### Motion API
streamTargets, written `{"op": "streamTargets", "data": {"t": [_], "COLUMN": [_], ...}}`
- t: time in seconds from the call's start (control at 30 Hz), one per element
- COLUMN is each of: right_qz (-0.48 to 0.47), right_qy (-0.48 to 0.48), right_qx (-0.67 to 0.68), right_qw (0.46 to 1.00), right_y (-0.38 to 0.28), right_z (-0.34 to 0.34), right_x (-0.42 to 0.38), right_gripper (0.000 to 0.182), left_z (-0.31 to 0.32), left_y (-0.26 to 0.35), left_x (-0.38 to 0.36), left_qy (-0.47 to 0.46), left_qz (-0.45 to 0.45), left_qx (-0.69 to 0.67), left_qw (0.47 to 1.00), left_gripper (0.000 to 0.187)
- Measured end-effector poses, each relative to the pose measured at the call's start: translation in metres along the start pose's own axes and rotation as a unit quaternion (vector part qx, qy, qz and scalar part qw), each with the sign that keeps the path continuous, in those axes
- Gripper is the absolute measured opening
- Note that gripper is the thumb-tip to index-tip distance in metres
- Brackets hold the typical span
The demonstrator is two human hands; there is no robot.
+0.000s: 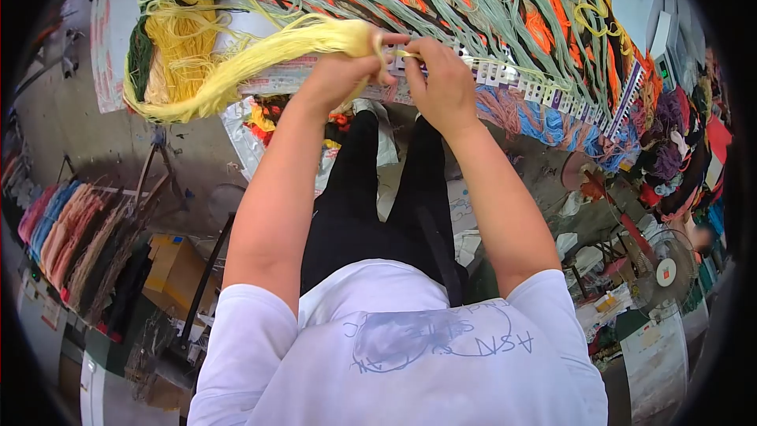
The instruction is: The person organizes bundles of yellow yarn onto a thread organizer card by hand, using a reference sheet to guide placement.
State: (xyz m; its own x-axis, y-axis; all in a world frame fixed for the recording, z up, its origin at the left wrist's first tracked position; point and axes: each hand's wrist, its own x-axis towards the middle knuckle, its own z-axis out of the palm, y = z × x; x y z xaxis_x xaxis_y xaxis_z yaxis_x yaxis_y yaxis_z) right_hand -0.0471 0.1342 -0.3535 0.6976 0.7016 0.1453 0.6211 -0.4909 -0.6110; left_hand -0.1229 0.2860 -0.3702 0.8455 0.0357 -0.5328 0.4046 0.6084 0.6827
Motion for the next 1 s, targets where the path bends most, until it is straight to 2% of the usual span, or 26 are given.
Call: {"op": "streamTargets", "data": {"t": [0.03, 0.07, 0.13, 0.17, 0.27, 0.3, 0.4, 0.43, 0.5, 0.57, 0.6, 0.67, 0.73, 0.77, 0.8, 0.87, 0.93, 1.0], "right_qz": [0.049, 0.097, 0.107, 0.117, 0.112, 0.113, 0.143, 0.155, 0.16, 0.161, 0.171, 0.184, 0.206, 0.212, 0.215, 0.167, 0.146, 0.197], "right_qy": [-0.024, -0.047, -0.066, -0.082, -0.1, -0.099, -0.105, -0.105, -0.102, -0.095, -0.073, -0.02, 0.008, -0.013, -0.036, -0.093, -0.104, -0.117], "right_qx": [0.063, 0.125, 0.106, 0.088, 0.051, 0.049, 0.056, 0.068, 0.075, 0.084, 0.102, 0.144, 0.285, 0.371, 0.454, 0.542, 0.526, 0.555], "right_qw": [0.997, 0.986, 0.986, 0.986, 0.987, 0.988, 0.982, 0.98, 0.979, 0.979, 0.977, 0.972, 0.936, 0.904, 0.864, 0.819, 0.831, 0.8], "right_y": [-0.005, -0.007, 0.007, 0.019, 0.049, 0.052, 0.056, 0.055, 0.051, 0.042, 0.03, -0.008, -0.07, -0.101, -0.128, -0.162, -0.175, -0.18], "right_z": [-0.001, -0.002, 0.006, 0.013, 0.03, 0.033, 0.04, 0.041, 0.04, 0.033, 0.024, -0.005, -0.052, -0.079, -0.102, -0.133, -0.153, -0.168], "right_x": [0.003, 0.004, 0.004, 0.004, -0.005, -0.007, -0.008, -0.007, -0.009, -0.009, -0.007, 0.002, 0.017, 0.023, 0.026, 0.028, 0.028, 0.028], "right_gripper": [0.014, 0.012, 0.014, 0.017, 0.014, 0.014, 0.011, 0.011, 0.011, 0.014, 0.014, 0.014, 0.014, 0.015, 0.016, 0.016, 0.013, 0.011], "left_z": [0.001, -0.002, -0.017, -0.032, -0.058, -0.095, -0.129, -0.139, -0.141, -0.102, -0.094, -0.04, 0.032, 0.049, 0.077, 0.102, 0.119, 0.129], "left_y": [-0.006, -0.009, -0.016, -0.016, 0.04, 0.05, 0.116, 0.138, 0.169, 0.186, 0.185, 0.181, 0.177, 0.166, 0.166, 0.161, 0.166, 0.172], "left_x": [0.006, 0.009, 0.013, 0.012, -0.029, -0.042, -0.081, -0.093, -0.105, -0.117, -0.123, -0.138, -0.152, -0.155, -0.16, -0.167, -0.173, -0.18], "left_qy": [0.003, 0.003, 0.046, 0.092, 0.249, 0.259, 0.324, 0.314, 0.4, 0.427, 0.393, 0.292, 0.177, 0.077, 0.034, -0.02, -0.048, -0.075], "left_qz": [-0.003, -0.004, -0.027, -0.018, 0.015, 0.025, 0.116, 0.155, 0.217, 0.27, 0.281, 0.21, 0.112, 0.077, 0.061, 0.05, 0.046, 0.049], "left_qx": [0.05, 0.049, 0.217, 0.258, 0.17, 0.138, 0.082, 0.091, 0.072, 0.078, 0.077, 0.068, -0.03, -0.116, -0.158, -0.191, -0.207, -0.213], "left_qw": [0.999, 0.999, 0.975, 0.962, 0.953, 0.956, 0.935, 0.932, 0.887, 0.859, 0.872, 0.93, 0.977, 0.987, 0.985, 0.98, 0.976, 0.973], "left_gripper": [0.014, 0.014, 0.013, 0.016, 0.017, 0.016, 0.012, 0.01, 0.007, 0.008, 0.011, 0.018, 0.024, 0.031, 0.035, 0.039, 0.04, 0.041]}}
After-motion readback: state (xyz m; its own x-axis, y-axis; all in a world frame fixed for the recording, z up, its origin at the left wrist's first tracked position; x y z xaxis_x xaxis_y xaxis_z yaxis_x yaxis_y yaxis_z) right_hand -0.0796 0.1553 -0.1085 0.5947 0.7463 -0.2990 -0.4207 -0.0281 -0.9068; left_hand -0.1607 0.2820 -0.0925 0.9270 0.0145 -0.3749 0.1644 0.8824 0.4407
